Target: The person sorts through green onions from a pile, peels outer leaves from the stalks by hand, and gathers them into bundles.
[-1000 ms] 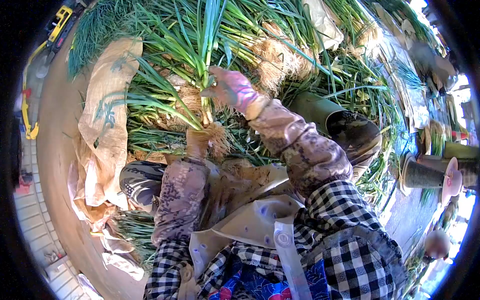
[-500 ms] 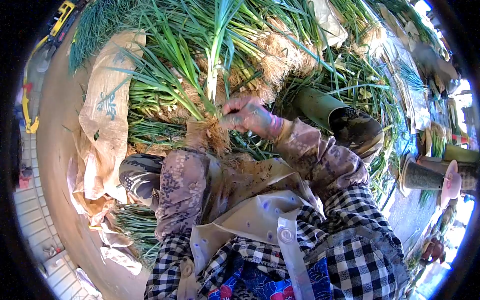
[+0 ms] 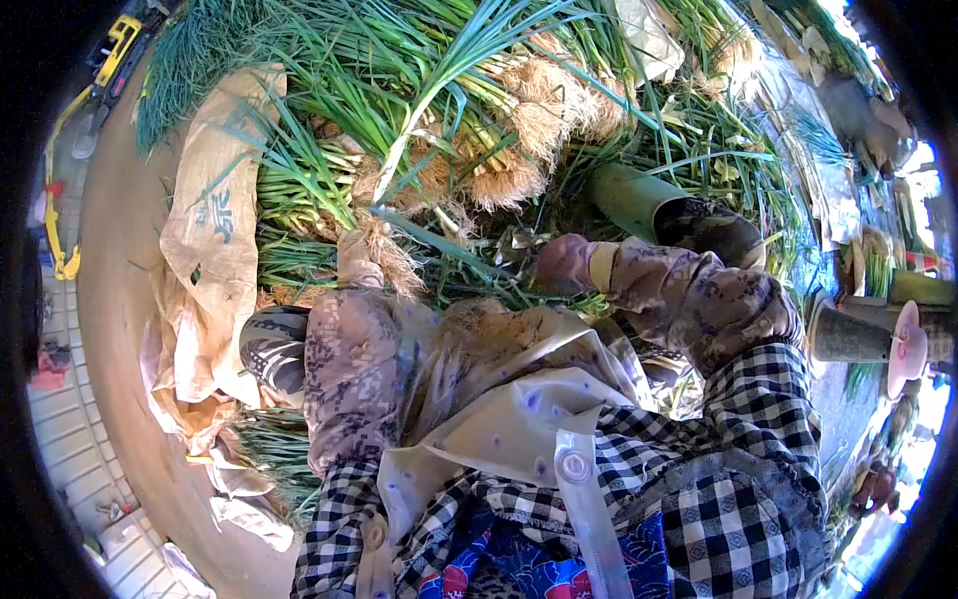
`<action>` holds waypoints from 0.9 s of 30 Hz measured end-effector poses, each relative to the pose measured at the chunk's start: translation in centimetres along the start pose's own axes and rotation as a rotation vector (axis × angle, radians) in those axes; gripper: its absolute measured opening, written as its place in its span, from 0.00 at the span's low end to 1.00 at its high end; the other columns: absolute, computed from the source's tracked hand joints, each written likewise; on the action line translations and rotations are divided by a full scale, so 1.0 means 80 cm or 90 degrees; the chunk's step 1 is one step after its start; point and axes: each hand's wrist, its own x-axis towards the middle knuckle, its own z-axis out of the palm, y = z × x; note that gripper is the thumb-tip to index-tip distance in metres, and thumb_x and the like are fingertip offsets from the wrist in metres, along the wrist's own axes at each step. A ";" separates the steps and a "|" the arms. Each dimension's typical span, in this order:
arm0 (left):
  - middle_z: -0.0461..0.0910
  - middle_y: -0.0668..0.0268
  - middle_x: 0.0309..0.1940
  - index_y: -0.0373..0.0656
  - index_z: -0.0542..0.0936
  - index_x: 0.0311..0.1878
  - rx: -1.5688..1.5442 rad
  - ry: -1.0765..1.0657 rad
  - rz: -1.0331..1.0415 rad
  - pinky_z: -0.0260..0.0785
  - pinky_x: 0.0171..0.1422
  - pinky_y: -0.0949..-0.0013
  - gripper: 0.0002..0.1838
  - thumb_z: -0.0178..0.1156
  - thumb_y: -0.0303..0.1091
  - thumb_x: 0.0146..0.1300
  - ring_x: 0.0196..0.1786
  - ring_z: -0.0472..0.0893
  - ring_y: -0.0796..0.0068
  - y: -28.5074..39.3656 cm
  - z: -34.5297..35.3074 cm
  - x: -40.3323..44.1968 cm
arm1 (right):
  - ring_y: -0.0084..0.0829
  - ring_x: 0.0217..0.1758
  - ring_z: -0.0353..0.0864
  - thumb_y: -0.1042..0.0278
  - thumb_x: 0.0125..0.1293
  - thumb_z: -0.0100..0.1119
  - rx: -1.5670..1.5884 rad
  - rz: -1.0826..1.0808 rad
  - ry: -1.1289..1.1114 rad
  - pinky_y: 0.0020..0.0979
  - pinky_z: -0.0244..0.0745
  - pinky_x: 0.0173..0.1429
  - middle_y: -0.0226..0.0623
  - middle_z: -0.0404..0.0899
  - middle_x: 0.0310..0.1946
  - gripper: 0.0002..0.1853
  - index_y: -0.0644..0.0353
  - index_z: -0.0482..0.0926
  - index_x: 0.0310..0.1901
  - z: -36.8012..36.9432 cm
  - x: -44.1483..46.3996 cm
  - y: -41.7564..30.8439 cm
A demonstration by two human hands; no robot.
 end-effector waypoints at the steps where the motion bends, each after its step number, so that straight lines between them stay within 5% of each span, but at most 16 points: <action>1: 0.76 0.65 0.29 0.36 0.73 0.44 -0.011 -0.003 -0.001 0.69 0.24 0.80 0.12 0.56 0.26 0.56 0.25 0.74 0.80 0.005 0.002 -0.003 | 0.36 0.25 0.74 0.60 0.57 0.53 -0.063 0.029 0.025 0.37 0.69 0.32 0.40 0.75 0.24 0.11 0.60 0.76 0.28 0.048 -0.003 0.044; 2: 0.76 0.65 0.29 0.36 0.73 0.44 -0.014 -0.013 -0.007 0.69 0.24 0.80 0.12 0.56 0.26 0.56 0.25 0.74 0.80 0.006 0.003 -0.006 | 0.38 0.24 0.74 0.59 0.57 0.52 -0.117 0.046 0.060 0.38 0.69 0.31 0.40 0.75 0.24 0.11 0.59 0.76 0.28 0.078 -0.009 0.073; 5: 0.76 0.64 0.29 0.35 0.73 0.44 -0.023 -0.050 -0.026 0.69 0.24 0.80 0.12 0.56 0.26 0.56 0.25 0.75 0.80 0.007 0.009 -0.018 | 0.40 0.24 0.74 0.59 0.56 0.54 -0.153 0.096 0.176 0.37 0.68 0.29 0.42 0.74 0.21 0.11 0.59 0.76 0.27 -0.019 -0.012 0.053; 6: 0.76 0.64 0.29 0.35 0.73 0.44 -0.016 -0.066 -0.037 0.69 0.24 0.80 0.12 0.56 0.26 0.56 0.25 0.75 0.80 0.006 0.013 -0.021 | 0.39 0.25 0.76 0.52 0.56 0.55 -0.090 0.220 0.258 0.36 0.70 0.31 0.40 0.74 0.22 0.15 0.57 0.76 0.29 -0.068 0.010 0.028; 7: 0.76 0.64 0.29 0.35 0.73 0.44 -0.014 -0.084 -0.041 0.69 0.24 0.80 0.12 0.56 0.26 0.57 0.25 0.75 0.80 0.006 0.018 -0.025 | 0.34 0.25 0.77 0.52 0.54 0.59 0.086 0.282 0.430 0.34 0.72 0.32 0.34 0.76 0.25 0.17 0.57 0.76 0.37 -0.088 0.035 0.031; 9: 0.76 0.64 0.29 0.35 0.73 0.44 -0.006 -0.105 -0.051 0.69 0.24 0.79 0.12 0.56 0.26 0.57 0.25 0.75 0.80 0.005 0.024 -0.033 | 0.21 0.22 0.75 0.56 0.56 0.62 0.304 0.293 0.558 0.21 0.71 0.23 0.32 0.78 0.33 0.26 0.59 0.70 0.53 -0.147 0.061 0.009; 11: 0.76 0.64 0.29 0.35 0.73 0.44 0.003 -0.115 -0.054 0.69 0.24 0.79 0.11 0.55 0.26 0.57 0.25 0.75 0.79 0.002 0.025 -0.040 | 0.23 0.24 0.74 0.54 0.57 0.60 0.842 0.231 0.579 0.22 0.70 0.25 0.37 0.78 0.27 0.21 0.60 0.74 0.46 -0.175 0.100 -0.012; 13: 0.76 0.64 0.29 0.35 0.73 0.44 0.016 -0.113 -0.050 0.69 0.24 0.79 0.11 0.55 0.26 0.57 0.25 0.75 0.79 -0.002 0.021 -0.044 | 0.20 0.21 0.73 0.56 0.60 0.57 0.855 0.198 0.374 0.19 0.67 0.21 0.37 0.78 0.28 0.19 0.63 0.74 0.46 -0.175 0.131 -0.025; 15: 0.76 0.64 0.28 0.35 0.73 0.44 0.029 -0.107 -0.038 0.69 0.24 0.79 0.11 0.55 0.26 0.57 0.24 0.75 0.79 -0.007 0.018 -0.046 | 0.19 0.17 0.71 0.58 0.63 0.52 0.719 0.159 0.290 0.20 0.68 0.19 0.35 0.77 0.25 0.16 0.62 0.75 0.44 -0.156 0.147 -0.041; 17: 0.76 0.64 0.28 0.35 0.73 0.44 0.038 -0.091 -0.025 0.70 0.24 0.79 0.11 0.55 0.26 0.57 0.24 0.75 0.79 -0.013 0.011 -0.046 | 0.32 0.17 0.72 0.62 0.64 0.48 0.300 0.152 0.249 0.30 0.71 0.21 0.34 0.73 0.19 0.10 0.57 0.75 0.31 -0.128 0.160 -0.078; 18: 0.76 0.64 0.28 0.35 0.73 0.44 0.042 -0.083 -0.019 0.70 0.24 0.79 0.11 0.55 0.26 0.57 0.24 0.75 0.79 -0.016 0.007 -0.044 | 0.36 0.23 0.76 0.63 0.62 0.46 0.036 0.081 0.100 0.34 0.74 0.25 0.39 0.75 0.23 0.08 0.55 0.73 0.30 -0.115 0.150 -0.109; 19: 0.76 0.64 0.28 0.35 0.73 0.44 0.043 -0.072 -0.012 0.70 0.24 0.79 0.11 0.55 0.26 0.57 0.24 0.75 0.79 -0.020 0.000 -0.043 | 0.34 0.28 0.78 0.63 0.61 0.46 -0.030 -0.130 0.253 0.34 0.74 0.28 0.42 0.77 0.28 0.06 0.52 0.73 0.35 -0.049 0.145 -0.103; 21: 0.76 0.64 0.28 0.35 0.73 0.44 0.042 -0.060 0.000 0.70 0.24 0.79 0.11 0.55 0.26 0.58 0.24 0.75 0.79 -0.027 -0.011 -0.031 | 0.36 0.30 0.78 0.62 0.60 0.49 0.119 -0.229 0.212 0.36 0.75 0.30 0.42 0.76 0.31 0.07 0.52 0.72 0.38 -0.024 0.110 -0.107; 27: 0.77 0.61 0.26 0.34 0.72 0.45 -0.002 0.100 0.049 0.72 0.21 0.76 0.11 0.53 0.28 0.61 0.20 0.76 0.76 -0.044 -0.011 0.003 | 0.40 0.35 0.78 0.59 0.57 0.55 -0.040 0.027 -0.058 0.39 0.75 0.37 0.41 0.75 0.40 0.17 0.53 0.69 0.47 -0.029 0.021 -0.041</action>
